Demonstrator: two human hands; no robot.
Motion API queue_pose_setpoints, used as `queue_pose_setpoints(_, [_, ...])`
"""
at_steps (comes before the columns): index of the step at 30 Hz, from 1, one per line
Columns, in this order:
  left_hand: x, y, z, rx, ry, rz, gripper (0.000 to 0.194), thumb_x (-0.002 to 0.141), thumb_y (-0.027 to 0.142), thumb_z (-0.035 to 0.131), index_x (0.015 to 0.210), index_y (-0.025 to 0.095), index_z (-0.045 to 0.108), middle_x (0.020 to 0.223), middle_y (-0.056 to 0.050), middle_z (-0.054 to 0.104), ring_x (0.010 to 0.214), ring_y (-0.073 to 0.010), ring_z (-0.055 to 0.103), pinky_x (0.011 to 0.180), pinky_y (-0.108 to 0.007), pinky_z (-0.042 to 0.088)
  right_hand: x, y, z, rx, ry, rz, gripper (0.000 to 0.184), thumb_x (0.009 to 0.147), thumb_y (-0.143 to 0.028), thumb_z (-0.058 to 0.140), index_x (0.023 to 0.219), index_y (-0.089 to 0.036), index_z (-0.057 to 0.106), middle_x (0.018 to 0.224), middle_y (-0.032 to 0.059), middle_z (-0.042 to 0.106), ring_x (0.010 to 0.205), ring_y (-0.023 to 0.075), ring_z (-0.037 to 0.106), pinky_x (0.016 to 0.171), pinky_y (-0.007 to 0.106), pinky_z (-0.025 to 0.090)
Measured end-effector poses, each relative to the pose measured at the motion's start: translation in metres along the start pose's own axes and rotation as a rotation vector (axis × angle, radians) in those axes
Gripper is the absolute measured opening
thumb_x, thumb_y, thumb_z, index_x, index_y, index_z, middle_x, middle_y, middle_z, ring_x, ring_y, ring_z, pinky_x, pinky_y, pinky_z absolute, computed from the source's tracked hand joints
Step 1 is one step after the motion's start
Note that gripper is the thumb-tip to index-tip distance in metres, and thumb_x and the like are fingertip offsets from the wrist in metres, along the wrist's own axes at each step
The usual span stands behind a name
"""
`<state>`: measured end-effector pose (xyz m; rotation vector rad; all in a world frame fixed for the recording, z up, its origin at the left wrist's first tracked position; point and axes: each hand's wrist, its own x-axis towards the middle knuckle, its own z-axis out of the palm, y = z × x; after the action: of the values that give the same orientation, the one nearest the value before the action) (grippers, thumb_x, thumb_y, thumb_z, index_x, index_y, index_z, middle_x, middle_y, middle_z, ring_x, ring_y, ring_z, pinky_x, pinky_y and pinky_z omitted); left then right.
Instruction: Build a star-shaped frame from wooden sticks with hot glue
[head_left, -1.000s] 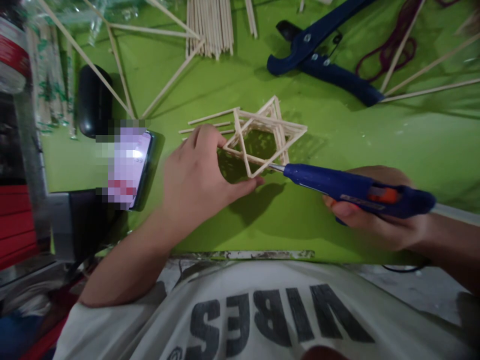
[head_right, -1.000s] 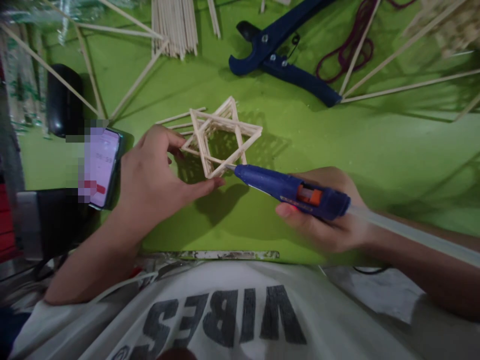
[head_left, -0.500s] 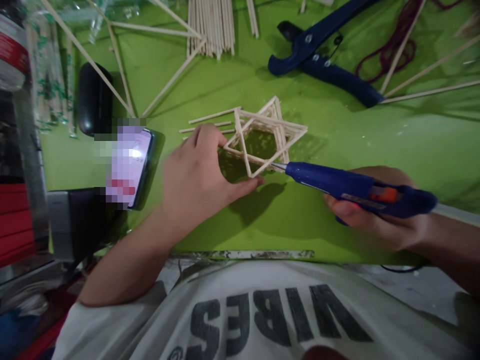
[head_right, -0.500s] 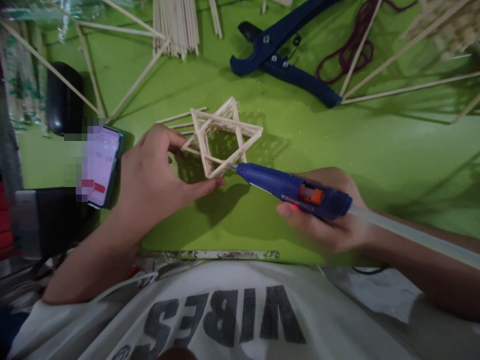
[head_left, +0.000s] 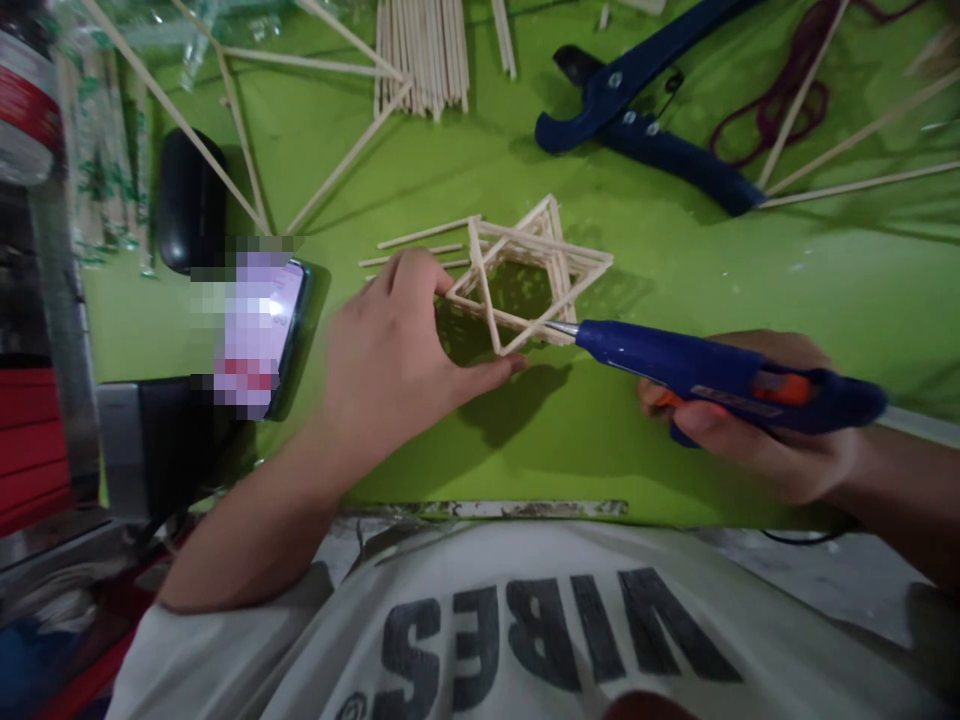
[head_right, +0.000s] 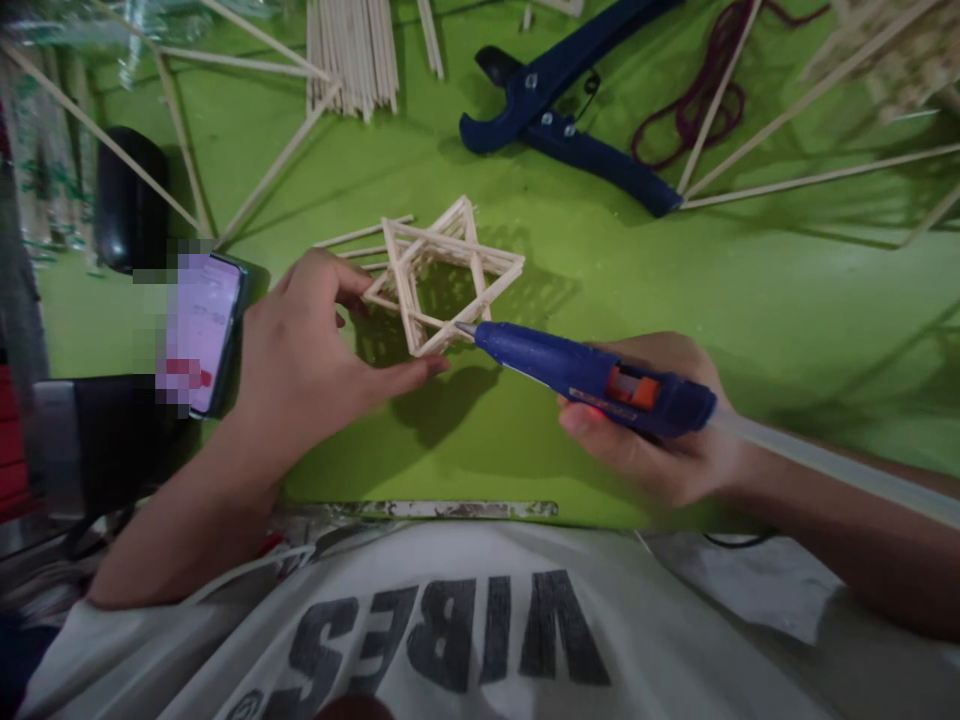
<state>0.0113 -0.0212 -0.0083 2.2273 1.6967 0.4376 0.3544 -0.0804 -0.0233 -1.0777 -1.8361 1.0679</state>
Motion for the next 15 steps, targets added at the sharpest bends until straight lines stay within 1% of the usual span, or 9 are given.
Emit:
queue_pose_setpoints(3, [0.001,-0.006,0.005,-0.010,0.048,0.069,0.091,0.074,0.109,0.088,0.112,0.031,0.060,0.108,-0.006,0.076,0.092,-0.0296,0.073,0.076,-0.045,0.048,0.004,-0.001,-0.003,-0.028,-0.041,-0.089,0.011,0.097,-0.017,0.080,0.103,-0.027,0.080,0.080,0.0030,0.085,0.058,0.0200,0.082,0.050,0.025,0.060])
queue_pose_setpoints(6, [0.001,-0.008,0.007,-0.047,0.051,0.130,0.087,0.078,0.105,0.089,0.115,0.032,0.059,0.111,-0.005,0.076,0.093,-0.0290,0.073,0.077,-0.045,0.048,0.001,0.000,-0.008,-0.035,-0.038,-0.093,0.018,0.094,-0.019,0.083,0.110,-0.028,0.085,0.082,0.0025,0.088,0.057,0.0190,0.082,0.053,0.022,0.065])
queue_pose_setpoints(7, [0.001,-0.008,0.007,-0.062,0.044,0.141,0.085,0.080,0.102,0.090,0.116,0.033,0.060,0.114,-0.006,0.076,0.096,-0.0297,0.074,0.079,-0.045,0.050,-0.001,0.000,-0.009,-0.028,-0.020,-0.081,0.018,0.095,-0.021,0.084,0.112,-0.028,0.087,0.082,0.0025,0.088,0.056,0.0190,0.082,0.052,0.023,0.065])
queue_pose_setpoints(9, [0.001,-0.007,0.007,-0.087,0.035,0.167,0.081,0.084,0.100,0.090,0.120,0.033,0.060,0.117,-0.007,0.075,0.100,-0.0312,0.076,0.083,-0.046,0.052,-0.007,0.000,-0.009,-0.014,0.033,-0.040,0.013,0.100,-0.030,0.085,0.112,-0.030,0.090,0.083,0.0039,0.088,0.055,0.0207,0.081,0.051,0.026,0.066])
queue_pose_setpoints(11, [0.000,-0.007,0.007,-0.102,0.042,0.208,0.080,0.087,0.100,0.087,0.122,0.033,0.060,0.119,-0.008,0.074,0.103,-0.0330,0.077,0.086,-0.046,0.054,-0.012,-0.002,-0.007,-0.014,0.067,-0.003,0.014,0.106,-0.040,0.084,0.112,-0.031,0.092,0.084,0.0049,0.088,0.057,0.0223,0.082,0.052,0.028,0.067])
queue_pose_setpoints(13, [0.000,-0.006,0.008,-0.107,0.067,0.259,0.079,0.089,0.099,0.085,0.123,0.033,0.060,0.118,-0.008,0.074,0.107,-0.0347,0.078,0.088,-0.047,0.055,-0.013,-0.005,-0.004,0.006,0.052,0.006,0.014,0.107,-0.039,0.083,0.114,-0.030,0.091,0.082,0.0036,0.087,0.056,0.0207,0.081,0.051,0.026,0.066])
queue_pose_setpoints(15, [0.000,-0.006,0.010,-0.099,0.112,0.309,0.078,0.091,0.099,0.084,0.123,0.032,0.060,0.117,-0.008,0.074,0.110,-0.0357,0.078,0.089,-0.048,0.055,-0.010,-0.008,0.000,0.044,0.013,-0.015,0.011,0.106,-0.034,0.082,0.114,-0.028,0.087,0.076,0.0013,0.082,0.051,0.0168,0.076,0.047,0.023,0.059])
